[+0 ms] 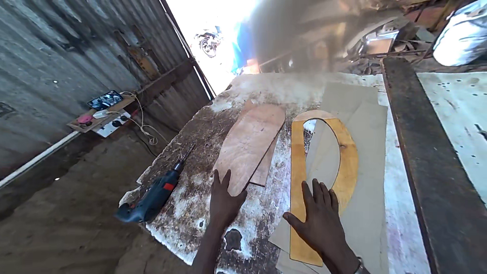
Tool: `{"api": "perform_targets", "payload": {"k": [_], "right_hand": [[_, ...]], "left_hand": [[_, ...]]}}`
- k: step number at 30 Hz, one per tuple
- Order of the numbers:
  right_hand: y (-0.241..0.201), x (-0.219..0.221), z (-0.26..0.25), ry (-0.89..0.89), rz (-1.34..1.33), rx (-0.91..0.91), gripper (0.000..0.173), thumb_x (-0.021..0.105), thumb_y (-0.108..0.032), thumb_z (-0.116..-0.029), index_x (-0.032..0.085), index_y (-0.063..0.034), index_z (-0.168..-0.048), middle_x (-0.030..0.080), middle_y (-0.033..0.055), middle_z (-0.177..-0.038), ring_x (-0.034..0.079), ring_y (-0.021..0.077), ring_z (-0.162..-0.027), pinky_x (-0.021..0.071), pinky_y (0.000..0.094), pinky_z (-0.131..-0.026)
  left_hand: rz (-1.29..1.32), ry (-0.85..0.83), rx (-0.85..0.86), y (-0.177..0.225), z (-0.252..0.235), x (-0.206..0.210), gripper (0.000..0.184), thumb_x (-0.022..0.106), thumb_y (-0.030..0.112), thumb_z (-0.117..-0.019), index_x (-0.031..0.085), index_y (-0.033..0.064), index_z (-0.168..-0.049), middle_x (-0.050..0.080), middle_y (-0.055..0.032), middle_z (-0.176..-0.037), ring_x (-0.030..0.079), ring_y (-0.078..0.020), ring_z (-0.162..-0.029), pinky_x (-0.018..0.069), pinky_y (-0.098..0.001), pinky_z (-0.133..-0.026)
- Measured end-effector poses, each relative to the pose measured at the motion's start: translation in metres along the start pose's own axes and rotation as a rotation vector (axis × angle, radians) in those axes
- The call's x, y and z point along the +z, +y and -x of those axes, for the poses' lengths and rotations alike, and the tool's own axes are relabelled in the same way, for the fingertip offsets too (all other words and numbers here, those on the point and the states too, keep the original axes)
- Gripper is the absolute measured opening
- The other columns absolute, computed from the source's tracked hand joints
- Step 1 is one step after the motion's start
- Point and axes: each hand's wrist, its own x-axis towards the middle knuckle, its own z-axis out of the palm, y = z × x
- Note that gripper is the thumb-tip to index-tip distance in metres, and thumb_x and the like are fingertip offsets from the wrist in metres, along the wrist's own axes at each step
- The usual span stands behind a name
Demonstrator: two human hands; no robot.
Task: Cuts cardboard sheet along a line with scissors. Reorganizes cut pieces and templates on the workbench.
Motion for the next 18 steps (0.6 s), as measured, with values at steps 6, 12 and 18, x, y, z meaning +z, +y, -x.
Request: {"api": "perform_targets", "payload": {"k": [6, 12, 18], "right_hand": [[-0.008, -0.007, 0.006, 0.102, -0.101, 0.101, 0.07, 0.07, -0.047, -0.0698, 0.067, -0.0234, -0.135, 0.054, 0.0152, -0.147, 0.057, 0.0369, -0.121, 0.0489, 0.0526, -0.096], [0.024, -0.047, 0.027, 0.291, -0.294, 0.157, 0.062, 0.074, -0.039, -0.0653, 0.071, -0.0184, -0.124, 0.056, 0.0208, -0.141, 0.056, 0.0467, -0.116, 0.0433, 0.0674, -0.092], [0.047, -0.038, 0.039, 0.217, -0.25, 0.153, 0.052, 0.059, -0.048, -0.0898, 0.071, -0.0162, -0.129, 0.049, 0.0181, -0.153, 0.047, 0.0461, -0.134, 0.0359, 0.068, -0.106]], "left_hand": [[0.626, 0.106, 0.023, 0.021, 0.052, -0.015, 0.063, 0.088, 0.035, -0.0686, 0.074, 0.013, -0.126, 0.051, -0.012, -0.155, 0.051, -0.0221, -0.141, 0.0493, -0.0393, -0.11], [1.211, -0.069, 0.046, 0.026, 0.113, -0.017, 0.068, 0.082, 0.014, -0.078, 0.06, -0.0001, -0.14, 0.053, -0.0145, -0.152, 0.066, -0.0216, -0.119, 0.0595, -0.0343, -0.091], [1.026, 0.005, 0.245, 0.073, 0.14, 0.024, 0.059, 0.088, 0.018, -0.0749, 0.07, 0.0, -0.128, 0.042, -0.0216, -0.159, 0.043, -0.0312, -0.147, 0.0467, -0.0437, -0.116]]}}
